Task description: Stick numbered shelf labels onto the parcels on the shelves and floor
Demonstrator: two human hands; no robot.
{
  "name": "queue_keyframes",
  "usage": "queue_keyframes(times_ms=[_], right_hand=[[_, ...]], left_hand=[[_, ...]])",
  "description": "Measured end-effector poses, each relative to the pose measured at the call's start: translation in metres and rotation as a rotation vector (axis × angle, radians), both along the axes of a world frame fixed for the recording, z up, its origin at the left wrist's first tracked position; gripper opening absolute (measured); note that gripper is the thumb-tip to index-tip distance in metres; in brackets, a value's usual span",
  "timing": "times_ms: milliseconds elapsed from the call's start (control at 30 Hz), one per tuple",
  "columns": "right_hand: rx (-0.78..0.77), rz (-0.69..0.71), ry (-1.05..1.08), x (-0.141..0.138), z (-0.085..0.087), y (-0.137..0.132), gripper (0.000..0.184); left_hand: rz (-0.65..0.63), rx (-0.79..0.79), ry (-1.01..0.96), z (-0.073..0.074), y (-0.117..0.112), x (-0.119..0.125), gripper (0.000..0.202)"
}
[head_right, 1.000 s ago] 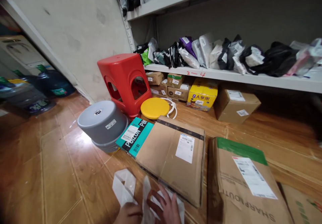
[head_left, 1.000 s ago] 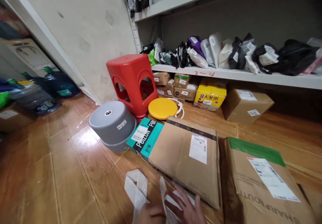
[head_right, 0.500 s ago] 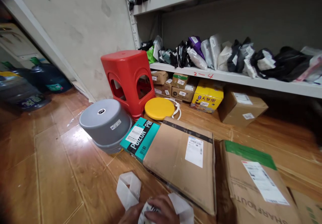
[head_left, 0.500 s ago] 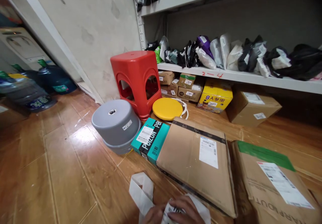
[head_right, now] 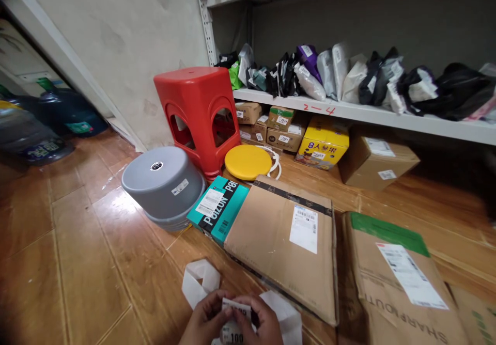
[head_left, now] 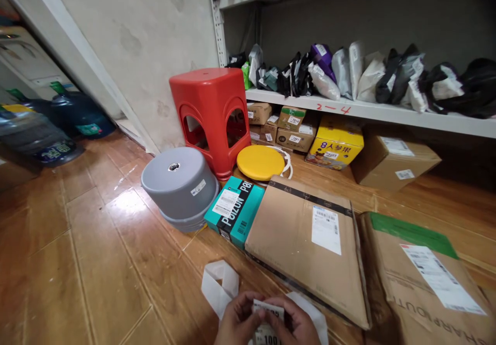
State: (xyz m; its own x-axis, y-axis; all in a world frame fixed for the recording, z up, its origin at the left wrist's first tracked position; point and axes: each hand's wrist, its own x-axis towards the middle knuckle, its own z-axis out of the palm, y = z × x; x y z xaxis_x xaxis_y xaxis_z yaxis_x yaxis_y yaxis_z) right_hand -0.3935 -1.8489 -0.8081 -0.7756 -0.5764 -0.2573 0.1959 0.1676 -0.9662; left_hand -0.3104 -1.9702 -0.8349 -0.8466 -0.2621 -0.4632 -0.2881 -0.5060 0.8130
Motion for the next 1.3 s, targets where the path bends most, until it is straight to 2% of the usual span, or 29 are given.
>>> queue_keyframes(times_ms=[133, 333, 467, 667, 767, 833, 933, 1000, 1100, 1200, 1300], right_hand=[[0.016, 0.024, -0.028, -0.003, 0.0, -0.003, 0.041], [0.028, -0.017, -0.061, 0.0, 0.01, -0.018, 0.043], [0.035, -0.055, -0.037, -0.001, 0.016, -0.028, 0.044], [0.035, -0.07, -0.019, -0.007, 0.017, -0.033, 0.04], [0.021, -0.045, 0.043, -0.009, 0.017, -0.032, 0.036], [0.011, -0.02, 0.112, -0.012, 0.016, -0.031, 0.033], [0.042, 0.041, 0.164, -0.015, 0.012, -0.03, 0.03], [0.071, 0.089, 0.152, -0.013, 0.006, -0.034, 0.028], [0.097, 0.065, 0.113, 0.0, -0.009, -0.054, 0.027], [0.114, -0.063, 0.08, 0.013, -0.029, -0.091, 0.021], [0.157, -0.222, 0.022, 0.015, -0.05, -0.133, 0.017]], left_hand=[[0.124, -0.059, -0.092, 0.001, -0.001, 0.001, 0.05], [0.255, -0.168, -0.163, 0.026, -0.001, -0.004, 0.06], [0.33, -0.281, -0.159, 0.038, -0.004, -0.008, 0.059], [0.328, -0.369, -0.149, 0.04, -0.007, -0.01, 0.056], [0.35, -0.325, -0.145, 0.038, -0.008, -0.01, 0.056], [0.314, -0.257, -0.11, 0.037, -0.01, -0.01, 0.053], [0.15, -0.189, -0.066, 0.031, -0.016, -0.007, 0.048], [0.103, -0.228, -0.085, 0.022, -0.023, -0.002, 0.048], [0.178, -0.323, -0.158, 0.003, -0.039, 0.009, 0.049], [0.229, -0.37, -0.3, -0.016, -0.062, 0.023, 0.056], [0.278, -0.441, -0.402, -0.029, -0.084, 0.038, 0.06]])
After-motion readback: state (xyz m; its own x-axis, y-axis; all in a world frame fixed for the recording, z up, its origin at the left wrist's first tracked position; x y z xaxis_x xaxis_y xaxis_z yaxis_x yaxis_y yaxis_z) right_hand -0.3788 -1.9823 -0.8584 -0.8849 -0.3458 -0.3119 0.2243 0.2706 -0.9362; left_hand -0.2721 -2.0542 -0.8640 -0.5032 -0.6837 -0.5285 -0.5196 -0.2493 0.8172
